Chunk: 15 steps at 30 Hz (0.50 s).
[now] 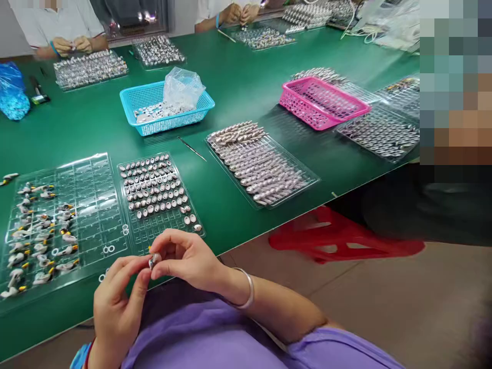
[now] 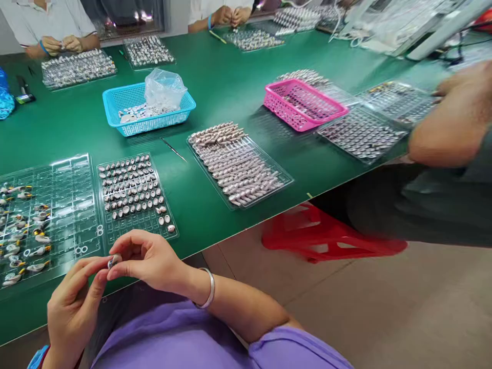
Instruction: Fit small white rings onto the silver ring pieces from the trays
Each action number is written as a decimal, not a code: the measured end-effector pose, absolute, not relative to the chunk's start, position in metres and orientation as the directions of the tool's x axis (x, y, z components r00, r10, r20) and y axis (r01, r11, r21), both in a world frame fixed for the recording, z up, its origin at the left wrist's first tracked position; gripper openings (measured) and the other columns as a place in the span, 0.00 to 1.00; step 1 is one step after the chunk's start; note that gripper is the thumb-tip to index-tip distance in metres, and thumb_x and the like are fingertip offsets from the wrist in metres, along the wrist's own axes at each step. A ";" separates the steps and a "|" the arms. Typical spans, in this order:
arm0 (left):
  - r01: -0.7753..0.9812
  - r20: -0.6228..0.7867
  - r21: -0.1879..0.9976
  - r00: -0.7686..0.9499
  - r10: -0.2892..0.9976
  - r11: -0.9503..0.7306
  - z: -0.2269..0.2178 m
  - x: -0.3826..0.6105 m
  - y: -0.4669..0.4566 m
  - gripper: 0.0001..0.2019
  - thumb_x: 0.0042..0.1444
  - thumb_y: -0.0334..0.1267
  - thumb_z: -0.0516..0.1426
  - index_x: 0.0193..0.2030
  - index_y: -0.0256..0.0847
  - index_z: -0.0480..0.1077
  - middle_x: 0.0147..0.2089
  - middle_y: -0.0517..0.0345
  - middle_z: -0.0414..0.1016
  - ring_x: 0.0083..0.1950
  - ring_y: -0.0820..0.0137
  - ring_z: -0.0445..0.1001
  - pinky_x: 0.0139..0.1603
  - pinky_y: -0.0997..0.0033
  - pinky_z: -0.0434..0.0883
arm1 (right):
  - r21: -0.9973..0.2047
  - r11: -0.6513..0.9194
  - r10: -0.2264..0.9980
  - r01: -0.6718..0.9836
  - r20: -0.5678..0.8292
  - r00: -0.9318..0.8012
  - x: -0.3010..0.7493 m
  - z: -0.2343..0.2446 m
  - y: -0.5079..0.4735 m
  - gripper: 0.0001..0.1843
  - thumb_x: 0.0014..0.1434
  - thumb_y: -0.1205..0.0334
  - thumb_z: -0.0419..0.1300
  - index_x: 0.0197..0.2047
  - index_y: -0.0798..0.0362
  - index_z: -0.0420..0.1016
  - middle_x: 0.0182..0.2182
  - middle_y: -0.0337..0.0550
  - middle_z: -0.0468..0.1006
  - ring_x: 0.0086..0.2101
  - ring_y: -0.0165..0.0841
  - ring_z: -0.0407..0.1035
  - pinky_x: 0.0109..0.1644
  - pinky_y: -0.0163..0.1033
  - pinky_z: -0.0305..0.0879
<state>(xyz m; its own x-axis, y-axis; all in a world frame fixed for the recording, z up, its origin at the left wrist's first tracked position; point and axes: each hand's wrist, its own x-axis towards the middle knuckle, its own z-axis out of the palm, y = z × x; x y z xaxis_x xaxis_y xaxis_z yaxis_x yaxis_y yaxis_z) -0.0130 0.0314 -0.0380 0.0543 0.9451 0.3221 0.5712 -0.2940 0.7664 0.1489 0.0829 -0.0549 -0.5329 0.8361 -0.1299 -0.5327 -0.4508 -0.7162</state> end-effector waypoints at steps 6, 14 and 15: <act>0.420 0.201 0.885 0.049 0.978 -0.203 -0.037 -0.011 0.033 0.08 0.59 0.36 0.60 0.43 0.50 0.79 0.36 0.62 0.78 0.35 0.72 0.76 0.34 0.80 0.73 | -0.802 -0.317 0.886 -0.506 -0.060 -0.460 0.152 -0.059 0.077 0.18 0.38 0.65 0.77 0.30 0.55 0.74 0.26 0.34 0.76 0.28 0.26 0.73 0.34 0.31 0.72; 0.447 0.154 0.868 0.172 0.973 -0.216 -0.034 -0.015 0.034 0.10 0.61 0.33 0.57 0.44 0.51 0.78 0.38 0.61 0.78 0.37 0.72 0.77 0.36 0.80 0.73 | -0.958 0.081 0.926 -0.277 0.175 -0.334 0.158 -0.063 0.074 0.16 0.45 0.55 0.75 0.31 0.55 0.76 0.28 0.37 0.74 0.27 0.26 0.69 0.32 0.31 0.70; 0.449 0.135 0.870 0.181 0.974 -0.203 -0.033 -0.014 0.034 0.10 0.61 0.33 0.57 0.44 0.50 0.78 0.37 0.61 0.78 0.36 0.73 0.77 0.35 0.80 0.73 | -0.959 0.148 0.918 -0.242 0.224 -0.327 0.158 -0.063 0.074 0.15 0.47 0.55 0.74 0.31 0.55 0.76 0.27 0.37 0.74 0.26 0.26 0.69 0.31 0.30 0.69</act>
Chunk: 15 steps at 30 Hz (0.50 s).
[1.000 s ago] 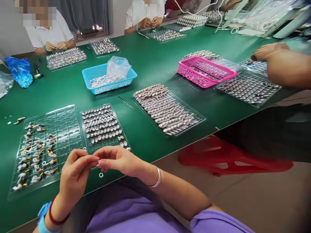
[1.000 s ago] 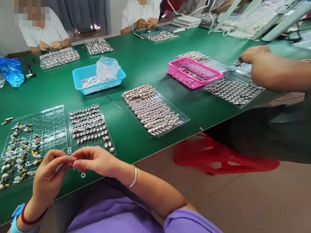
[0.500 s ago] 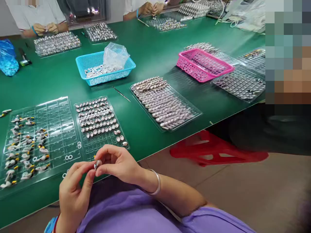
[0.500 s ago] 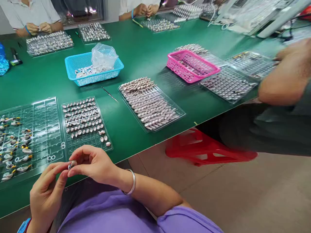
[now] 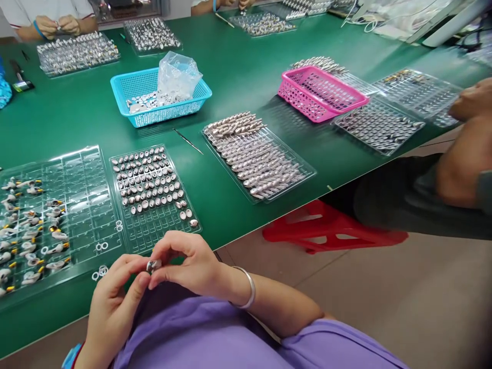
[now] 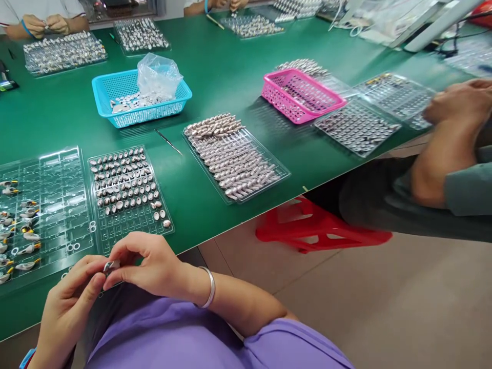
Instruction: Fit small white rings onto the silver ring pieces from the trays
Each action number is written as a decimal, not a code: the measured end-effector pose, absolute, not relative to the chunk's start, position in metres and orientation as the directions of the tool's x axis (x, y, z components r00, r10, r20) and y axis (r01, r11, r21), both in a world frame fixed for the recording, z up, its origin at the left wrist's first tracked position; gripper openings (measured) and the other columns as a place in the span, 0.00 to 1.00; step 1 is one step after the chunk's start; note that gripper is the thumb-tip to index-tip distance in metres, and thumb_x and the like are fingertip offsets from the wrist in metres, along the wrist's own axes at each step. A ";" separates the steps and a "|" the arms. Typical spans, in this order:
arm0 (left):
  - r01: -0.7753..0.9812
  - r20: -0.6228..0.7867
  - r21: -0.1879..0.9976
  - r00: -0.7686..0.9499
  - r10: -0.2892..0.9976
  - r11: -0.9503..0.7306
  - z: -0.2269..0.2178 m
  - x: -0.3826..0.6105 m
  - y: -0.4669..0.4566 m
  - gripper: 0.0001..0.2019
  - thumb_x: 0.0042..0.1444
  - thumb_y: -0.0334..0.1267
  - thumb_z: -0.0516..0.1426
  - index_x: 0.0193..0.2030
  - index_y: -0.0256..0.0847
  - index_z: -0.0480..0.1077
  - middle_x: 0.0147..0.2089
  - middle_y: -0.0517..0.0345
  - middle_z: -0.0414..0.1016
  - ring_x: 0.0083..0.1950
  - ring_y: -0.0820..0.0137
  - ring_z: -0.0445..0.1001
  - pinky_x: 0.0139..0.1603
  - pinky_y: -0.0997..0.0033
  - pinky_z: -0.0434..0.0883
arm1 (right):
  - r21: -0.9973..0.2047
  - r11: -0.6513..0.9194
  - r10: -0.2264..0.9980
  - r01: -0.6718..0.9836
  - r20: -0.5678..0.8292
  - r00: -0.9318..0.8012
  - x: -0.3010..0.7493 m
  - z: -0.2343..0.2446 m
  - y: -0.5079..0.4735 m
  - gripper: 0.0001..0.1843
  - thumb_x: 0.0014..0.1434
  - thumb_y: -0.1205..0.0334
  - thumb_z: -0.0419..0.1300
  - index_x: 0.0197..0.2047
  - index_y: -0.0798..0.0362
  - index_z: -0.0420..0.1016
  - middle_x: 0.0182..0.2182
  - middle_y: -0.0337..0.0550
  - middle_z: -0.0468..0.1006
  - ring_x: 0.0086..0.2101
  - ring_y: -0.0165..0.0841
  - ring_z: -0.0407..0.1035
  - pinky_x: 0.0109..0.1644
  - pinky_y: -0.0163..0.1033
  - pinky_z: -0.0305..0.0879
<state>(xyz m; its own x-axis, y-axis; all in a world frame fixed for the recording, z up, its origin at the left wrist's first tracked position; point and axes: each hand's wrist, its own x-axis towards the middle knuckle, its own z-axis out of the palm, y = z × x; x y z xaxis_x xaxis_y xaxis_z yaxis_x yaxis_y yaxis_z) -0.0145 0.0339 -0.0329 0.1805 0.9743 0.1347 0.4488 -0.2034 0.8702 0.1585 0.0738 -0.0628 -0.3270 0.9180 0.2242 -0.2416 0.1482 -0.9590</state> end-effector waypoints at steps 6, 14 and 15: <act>0.598 0.241 0.747 0.165 0.956 -0.291 -0.034 -0.014 0.030 0.07 0.60 0.30 0.58 0.42 0.46 0.75 0.36 0.62 0.76 0.35 0.75 0.75 0.36 0.80 0.71 | -0.878 0.477 0.815 -0.040 0.459 -0.353 0.166 -0.056 0.074 0.07 0.58 0.62 0.67 0.35 0.56 0.74 0.26 0.37 0.71 0.28 0.26 0.66 0.34 0.30 0.67; 0.736 0.482 0.497 0.207 0.852 -0.460 -0.035 -0.013 0.028 0.08 0.56 0.24 0.62 0.41 0.39 0.73 0.35 0.58 0.74 0.35 0.74 0.72 0.39 0.74 0.69 | -0.672 0.711 0.680 0.209 0.581 -0.446 0.170 -0.056 0.074 0.07 0.66 0.70 0.53 0.40 0.59 0.73 0.30 0.44 0.71 0.31 0.29 0.65 0.36 0.31 0.68; 0.744 0.493 0.480 0.208 0.845 -0.464 -0.035 -0.012 0.028 0.08 0.56 0.24 0.62 0.40 0.39 0.73 0.35 0.58 0.74 0.35 0.73 0.72 0.39 0.73 0.69 | -0.631 0.738 0.658 0.239 0.595 -0.462 0.170 -0.056 0.075 0.08 0.66 0.70 0.52 0.40 0.60 0.73 0.30 0.44 0.71 0.31 0.29 0.65 0.36 0.31 0.68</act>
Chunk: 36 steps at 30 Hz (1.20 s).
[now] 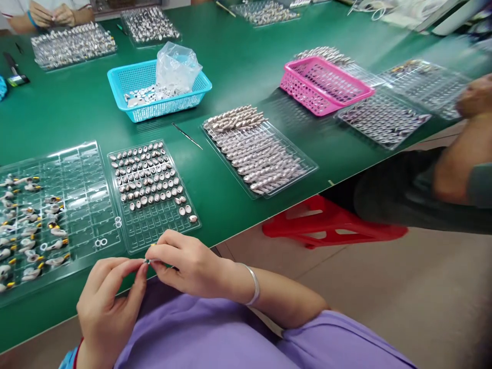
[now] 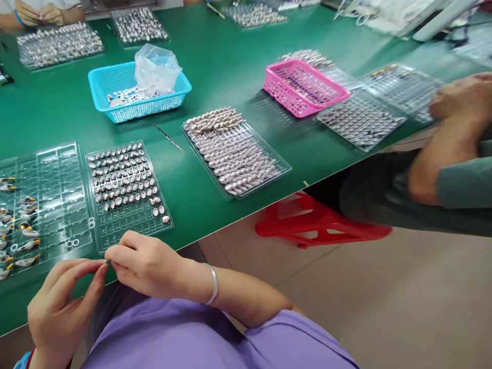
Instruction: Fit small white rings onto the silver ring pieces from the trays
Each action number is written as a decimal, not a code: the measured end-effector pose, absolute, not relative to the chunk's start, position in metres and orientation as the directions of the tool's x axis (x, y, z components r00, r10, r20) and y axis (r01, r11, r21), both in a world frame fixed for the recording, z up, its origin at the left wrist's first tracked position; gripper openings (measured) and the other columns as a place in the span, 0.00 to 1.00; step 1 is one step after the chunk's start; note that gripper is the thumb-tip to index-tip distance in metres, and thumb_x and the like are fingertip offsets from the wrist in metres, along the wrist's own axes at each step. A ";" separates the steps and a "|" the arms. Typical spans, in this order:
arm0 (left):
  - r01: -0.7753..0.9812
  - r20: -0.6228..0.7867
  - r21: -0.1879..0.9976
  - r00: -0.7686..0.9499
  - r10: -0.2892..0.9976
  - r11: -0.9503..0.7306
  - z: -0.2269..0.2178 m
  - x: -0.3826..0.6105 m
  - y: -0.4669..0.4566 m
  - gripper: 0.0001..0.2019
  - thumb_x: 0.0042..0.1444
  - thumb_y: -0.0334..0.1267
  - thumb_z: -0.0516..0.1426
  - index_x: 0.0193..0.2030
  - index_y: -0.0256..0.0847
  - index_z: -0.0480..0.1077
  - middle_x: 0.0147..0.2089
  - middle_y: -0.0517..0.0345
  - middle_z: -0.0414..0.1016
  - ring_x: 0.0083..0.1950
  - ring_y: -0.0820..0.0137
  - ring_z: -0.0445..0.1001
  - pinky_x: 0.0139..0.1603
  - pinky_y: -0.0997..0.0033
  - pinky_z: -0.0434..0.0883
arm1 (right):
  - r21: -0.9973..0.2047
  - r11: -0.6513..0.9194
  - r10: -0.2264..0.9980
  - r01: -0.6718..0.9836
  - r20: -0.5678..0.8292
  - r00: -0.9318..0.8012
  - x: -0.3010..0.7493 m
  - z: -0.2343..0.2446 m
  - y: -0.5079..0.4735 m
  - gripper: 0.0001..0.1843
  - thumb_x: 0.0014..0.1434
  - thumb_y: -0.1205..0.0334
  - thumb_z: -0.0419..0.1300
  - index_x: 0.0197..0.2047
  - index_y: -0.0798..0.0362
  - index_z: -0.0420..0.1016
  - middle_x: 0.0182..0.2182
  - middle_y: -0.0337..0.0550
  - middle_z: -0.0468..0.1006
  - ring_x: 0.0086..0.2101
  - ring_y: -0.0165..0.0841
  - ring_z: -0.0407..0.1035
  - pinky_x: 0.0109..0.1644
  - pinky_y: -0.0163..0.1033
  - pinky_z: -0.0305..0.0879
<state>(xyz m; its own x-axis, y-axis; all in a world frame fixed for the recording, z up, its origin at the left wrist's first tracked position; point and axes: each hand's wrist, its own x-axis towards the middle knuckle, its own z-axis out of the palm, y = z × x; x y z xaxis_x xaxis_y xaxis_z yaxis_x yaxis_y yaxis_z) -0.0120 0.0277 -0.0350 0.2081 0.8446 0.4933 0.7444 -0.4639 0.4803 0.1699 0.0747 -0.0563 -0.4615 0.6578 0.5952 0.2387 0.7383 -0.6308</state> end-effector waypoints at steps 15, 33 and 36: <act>0.818 0.390 0.385 0.276 0.879 -0.428 -0.040 -0.006 0.040 0.03 0.59 0.31 0.57 0.36 0.38 0.73 0.33 0.56 0.76 0.33 0.68 0.74 0.36 0.69 0.69 | -0.241 0.878 0.470 0.413 0.589 -0.657 0.178 -0.062 0.089 0.12 0.66 0.70 0.51 0.32 0.57 0.71 0.29 0.44 0.68 0.29 0.31 0.60 0.33 0.34 0.59; 0.539 -0.180 0.842 0.294 0.939 -0.007 -0.023 -0.013 0.057 0.09 0.58 0.38 0.55 0.27 0.42 0.68 0.26 0.63 0.68 0.28 0.71 0.66 0.29 0.73 0.64 | -0.298 0.916 0.394 0.269 0.538 -0.745 0.187 -0.059 0.098 0.12 0.66 0.69 0.49 0.33 0.55 0.70 0.29 0.42 0.68 0.30 0.31 0.60 0.35 0.34 0.61; 0.386 -0.286 0.908 0.278 0.917 0.166 -0.030 -0.014 0.057 0.09 0.58 0.40 0.56 0.27 0.42 0.68 0.26 0.62 0.65 0.29 0.71 0.63 0.29 0.73 0.63 | -0.394 0.891 0.429 0.226 0.566 -0.704 0.187 -0.062 0.095 0.12 0.68 0.67 0.48 0.37 0.57 0.70 0.30 0.44 0.68 0.31 0.30 0.62 0.36 0.33 0.64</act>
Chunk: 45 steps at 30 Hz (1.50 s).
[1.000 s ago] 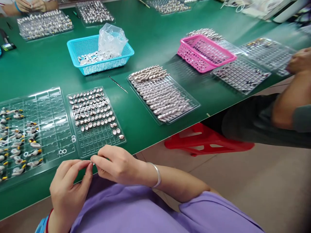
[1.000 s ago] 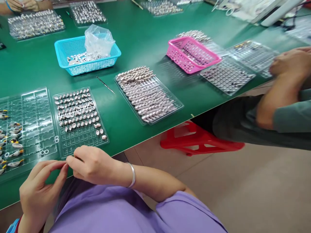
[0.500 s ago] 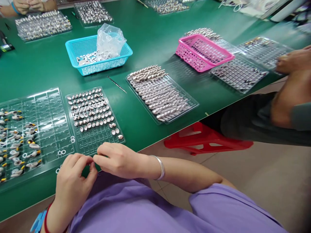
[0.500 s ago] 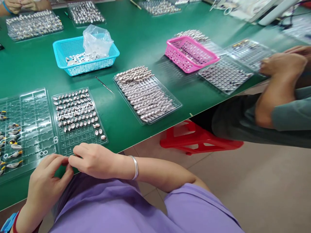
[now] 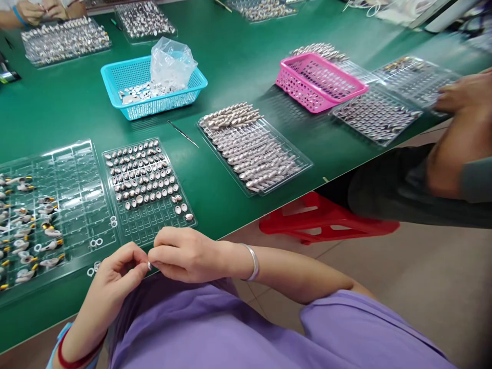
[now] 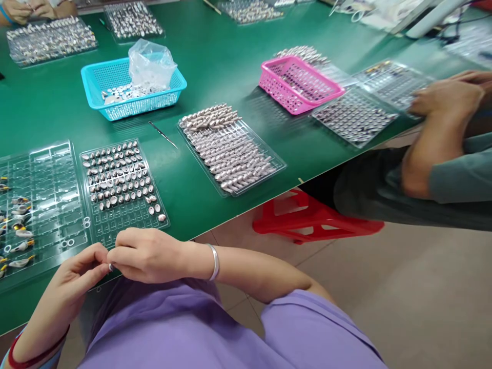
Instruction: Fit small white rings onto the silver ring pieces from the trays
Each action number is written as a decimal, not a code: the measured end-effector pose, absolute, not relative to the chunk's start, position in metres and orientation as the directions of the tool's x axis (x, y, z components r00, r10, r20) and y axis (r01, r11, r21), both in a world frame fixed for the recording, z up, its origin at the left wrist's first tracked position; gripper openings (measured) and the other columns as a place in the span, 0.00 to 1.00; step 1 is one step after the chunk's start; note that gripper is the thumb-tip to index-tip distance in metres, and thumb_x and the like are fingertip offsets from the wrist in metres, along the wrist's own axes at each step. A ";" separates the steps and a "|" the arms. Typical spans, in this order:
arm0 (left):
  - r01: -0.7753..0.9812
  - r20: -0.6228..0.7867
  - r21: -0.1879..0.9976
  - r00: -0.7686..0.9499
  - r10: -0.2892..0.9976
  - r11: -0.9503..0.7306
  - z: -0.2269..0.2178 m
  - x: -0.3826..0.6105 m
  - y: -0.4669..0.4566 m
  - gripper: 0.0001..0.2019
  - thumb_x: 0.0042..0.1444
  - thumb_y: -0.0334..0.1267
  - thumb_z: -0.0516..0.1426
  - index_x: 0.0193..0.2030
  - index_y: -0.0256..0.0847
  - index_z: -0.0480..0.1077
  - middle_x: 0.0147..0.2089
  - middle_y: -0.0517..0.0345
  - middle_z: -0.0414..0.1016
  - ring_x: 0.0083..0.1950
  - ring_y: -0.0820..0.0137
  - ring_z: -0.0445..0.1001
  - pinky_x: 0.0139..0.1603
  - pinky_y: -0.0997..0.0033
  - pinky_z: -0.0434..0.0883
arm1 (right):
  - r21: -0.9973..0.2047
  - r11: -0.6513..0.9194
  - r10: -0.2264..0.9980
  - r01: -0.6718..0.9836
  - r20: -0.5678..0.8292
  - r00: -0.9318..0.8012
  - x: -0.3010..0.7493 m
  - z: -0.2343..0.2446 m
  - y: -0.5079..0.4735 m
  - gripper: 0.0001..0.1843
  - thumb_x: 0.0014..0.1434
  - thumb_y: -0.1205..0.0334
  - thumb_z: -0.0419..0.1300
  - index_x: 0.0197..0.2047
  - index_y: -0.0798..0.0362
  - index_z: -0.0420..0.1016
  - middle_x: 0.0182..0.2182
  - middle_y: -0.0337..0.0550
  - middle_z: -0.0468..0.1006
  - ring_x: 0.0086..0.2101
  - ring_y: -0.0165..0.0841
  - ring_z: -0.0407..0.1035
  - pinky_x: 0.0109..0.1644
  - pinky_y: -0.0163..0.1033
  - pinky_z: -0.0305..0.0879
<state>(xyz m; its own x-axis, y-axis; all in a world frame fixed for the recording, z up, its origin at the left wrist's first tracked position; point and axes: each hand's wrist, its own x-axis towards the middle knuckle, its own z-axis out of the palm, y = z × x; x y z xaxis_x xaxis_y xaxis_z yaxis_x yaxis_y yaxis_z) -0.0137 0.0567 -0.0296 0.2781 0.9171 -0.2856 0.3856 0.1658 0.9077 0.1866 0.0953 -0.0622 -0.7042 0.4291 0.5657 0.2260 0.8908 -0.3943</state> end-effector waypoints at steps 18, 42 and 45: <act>0.635 -0.074 0.762 0.278 0.958 -0.126 -0.018 -0.007 0.048 0.07 0.56 0.35 0.57 0.27 0.43 0.71 0.25 0.63 0.73 0.27 0.73 0.70 0.29 0.76 0.68 | -0.471 0.858 0.441 0.203 0.477 -0.760 0.194 -0.050 0.097 0.09 0.65 0.68 0.51 0.35 0.57 0.70 0.30 0.44 0.70 0.32 0.31 0.63 0.37 0.33 0.64; 0.790 0.181 0.448 0.377 0.908 -0.418 -0.023 0.000 0.046 0.06 0.58 0.33 0.56 0.30 0.43 0.69 0.28 0.62 0.72 0.30 0.71 0.72 0.31 0.72 0.67 | -0.307 0.891 0.450 0.336 0.480 -0.753 0.193 -0.043 0.093 0.12 0.64 0.68 0.53 0.29 0.56 0.70 0.26 0.40 0.67 0.29 0.32 0.60 0.35 0.36 0.58; 0.770 0.151 0.501 0.371 0.917 -0.394 -0.022 0.000 0.048 0.06 0.57 0.33 0.56 0.29 0.42 0.70 0.27 0.63 0.72 0.29 0.72 0.72 0.30 0.74 0.67 | -0.311 0.894 0.442 0.323 0.494 -0.749 0.194 -0.044 0.094 0.12 0.64 0.68 0.53 0.29 0.56 0.70 0.26 0.41 0.67 0.29 0.32 0.59 0.35 0.36 0.58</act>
<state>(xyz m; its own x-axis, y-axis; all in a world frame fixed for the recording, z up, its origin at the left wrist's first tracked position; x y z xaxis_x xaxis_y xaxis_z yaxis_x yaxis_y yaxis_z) -0.0004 0.0480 -0.0218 0.3705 0.9165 0.1506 0.7705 -0.3938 0.5013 0.1944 0.0937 -0.0438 -0.7490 0.4420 0.4935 0.3226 0.8940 -0.3110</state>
